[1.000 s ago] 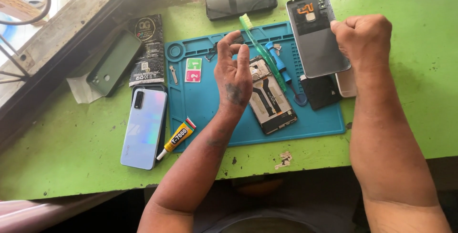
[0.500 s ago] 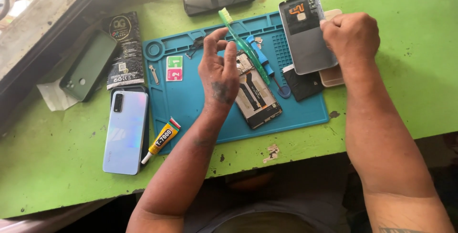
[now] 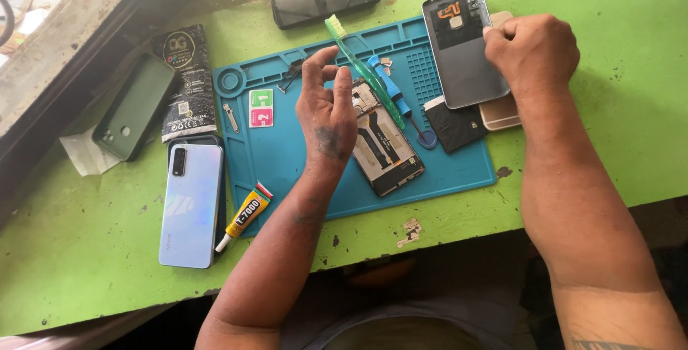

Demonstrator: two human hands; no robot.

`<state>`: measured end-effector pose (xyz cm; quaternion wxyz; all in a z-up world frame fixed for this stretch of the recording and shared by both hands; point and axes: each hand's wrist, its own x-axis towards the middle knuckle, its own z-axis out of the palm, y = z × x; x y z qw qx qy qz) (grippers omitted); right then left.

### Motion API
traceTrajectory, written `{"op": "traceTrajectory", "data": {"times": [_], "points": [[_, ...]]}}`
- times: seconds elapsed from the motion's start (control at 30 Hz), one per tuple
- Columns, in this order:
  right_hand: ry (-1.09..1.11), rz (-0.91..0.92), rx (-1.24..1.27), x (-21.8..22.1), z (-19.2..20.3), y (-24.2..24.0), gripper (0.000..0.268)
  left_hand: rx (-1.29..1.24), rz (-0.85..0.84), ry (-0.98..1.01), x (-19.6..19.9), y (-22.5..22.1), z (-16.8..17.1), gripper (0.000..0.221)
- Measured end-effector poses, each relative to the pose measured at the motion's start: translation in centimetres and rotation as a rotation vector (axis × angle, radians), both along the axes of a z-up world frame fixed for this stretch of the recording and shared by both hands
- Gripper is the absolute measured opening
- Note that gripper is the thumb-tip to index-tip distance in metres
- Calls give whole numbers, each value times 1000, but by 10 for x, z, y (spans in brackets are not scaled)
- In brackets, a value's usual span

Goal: The person removes the back cover of a smartphone, then uses a screwdriver to unscrew and remove the battery and motherboard. The components are placed on a blue mat on the workbench.

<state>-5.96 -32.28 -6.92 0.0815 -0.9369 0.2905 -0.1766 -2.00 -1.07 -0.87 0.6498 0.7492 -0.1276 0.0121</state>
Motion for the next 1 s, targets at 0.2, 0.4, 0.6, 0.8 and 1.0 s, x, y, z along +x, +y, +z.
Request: {"op": "traceTrajectory", "data": {"times": [0.2,0.4,0.6,0.8,1.0], "points": [[-35,31,155,-7,15,5,35,7,-2,-6,-1,2,2,29],[-13,-21,340,-15,46,18,52,63,-9,-117,-3,-1,-1,28],[-168,54,407,-17,31,6,37,548,-82,-463,-17,-12,-6,38],[-328,96,363,-18,32,6,24,686,-289,-609,-33,-25,-1,55],[-397,84,391,-15,35,9,27,807,-349,-525,-37,-41,3,73]]}}
